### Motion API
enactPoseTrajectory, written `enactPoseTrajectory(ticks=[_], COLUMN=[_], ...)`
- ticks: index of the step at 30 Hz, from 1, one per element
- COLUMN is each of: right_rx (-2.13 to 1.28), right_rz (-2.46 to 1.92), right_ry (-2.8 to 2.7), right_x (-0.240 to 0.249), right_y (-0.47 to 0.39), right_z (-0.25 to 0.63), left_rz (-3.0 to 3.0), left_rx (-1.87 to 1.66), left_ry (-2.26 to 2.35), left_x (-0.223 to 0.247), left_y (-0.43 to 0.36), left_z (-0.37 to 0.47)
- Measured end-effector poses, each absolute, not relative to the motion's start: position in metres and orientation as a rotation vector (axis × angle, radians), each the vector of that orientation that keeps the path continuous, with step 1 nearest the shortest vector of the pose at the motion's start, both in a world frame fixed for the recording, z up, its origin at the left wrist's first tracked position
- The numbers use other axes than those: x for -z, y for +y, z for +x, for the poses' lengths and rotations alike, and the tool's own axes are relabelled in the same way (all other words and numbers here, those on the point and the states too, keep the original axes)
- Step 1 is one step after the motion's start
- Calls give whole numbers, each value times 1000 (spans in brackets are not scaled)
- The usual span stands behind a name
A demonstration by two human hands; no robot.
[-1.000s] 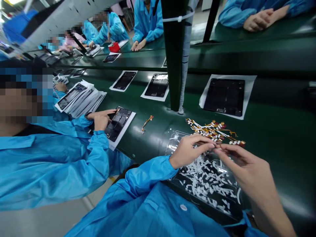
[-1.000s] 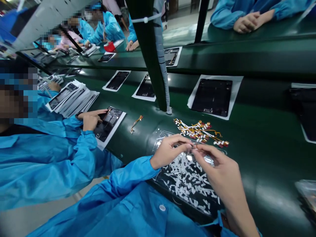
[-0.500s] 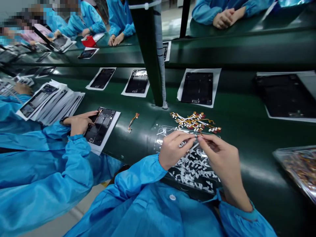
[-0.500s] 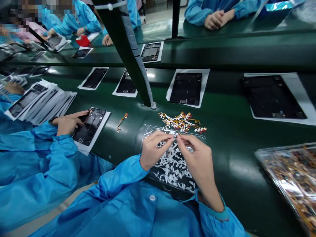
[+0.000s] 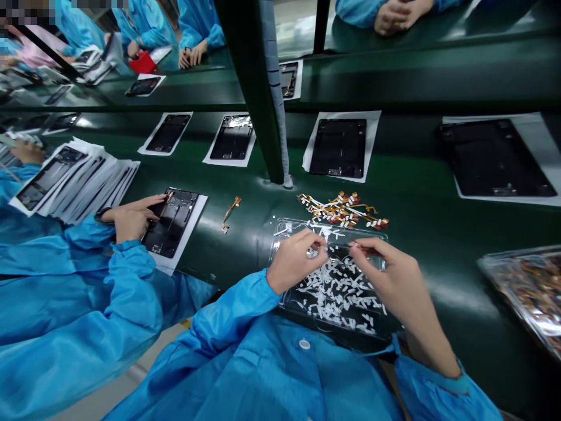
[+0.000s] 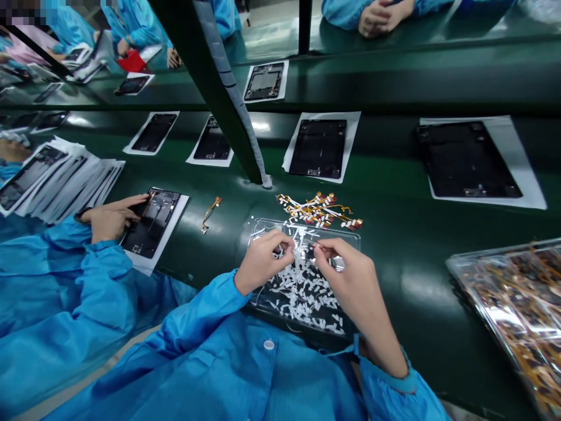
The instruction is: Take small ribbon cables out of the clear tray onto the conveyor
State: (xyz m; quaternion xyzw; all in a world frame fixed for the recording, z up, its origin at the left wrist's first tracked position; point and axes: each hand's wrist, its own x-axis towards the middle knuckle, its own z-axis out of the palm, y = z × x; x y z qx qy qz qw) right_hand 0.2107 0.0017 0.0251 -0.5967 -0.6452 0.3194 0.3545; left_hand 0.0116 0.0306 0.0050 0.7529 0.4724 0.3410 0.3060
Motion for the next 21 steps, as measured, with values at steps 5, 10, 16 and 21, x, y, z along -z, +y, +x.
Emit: enactPoseTrajectory(ticks=[5, 10, 16, 21], right_rx=[-1082, -1186, -1210, -1205], right_rz=[-1473, -1556, -1469, -1409], right_ry=[-1691, -1485, -1430, -1468], right_x=[-20, -11, -19, -20], right_y=[-2, -2, 0, -1], right_z=[219, 218, 219, 213], left_rz=[1706, 1702, 2247, 2484], left_rx=[-916, -965, -1214, -1192], left_ry=[1071, 1121, 1202, 1230], left_x=[-9, -11, -7, -3], left_y=[29, 31, 20, 20], left_z=[11, 20, 20, 22])
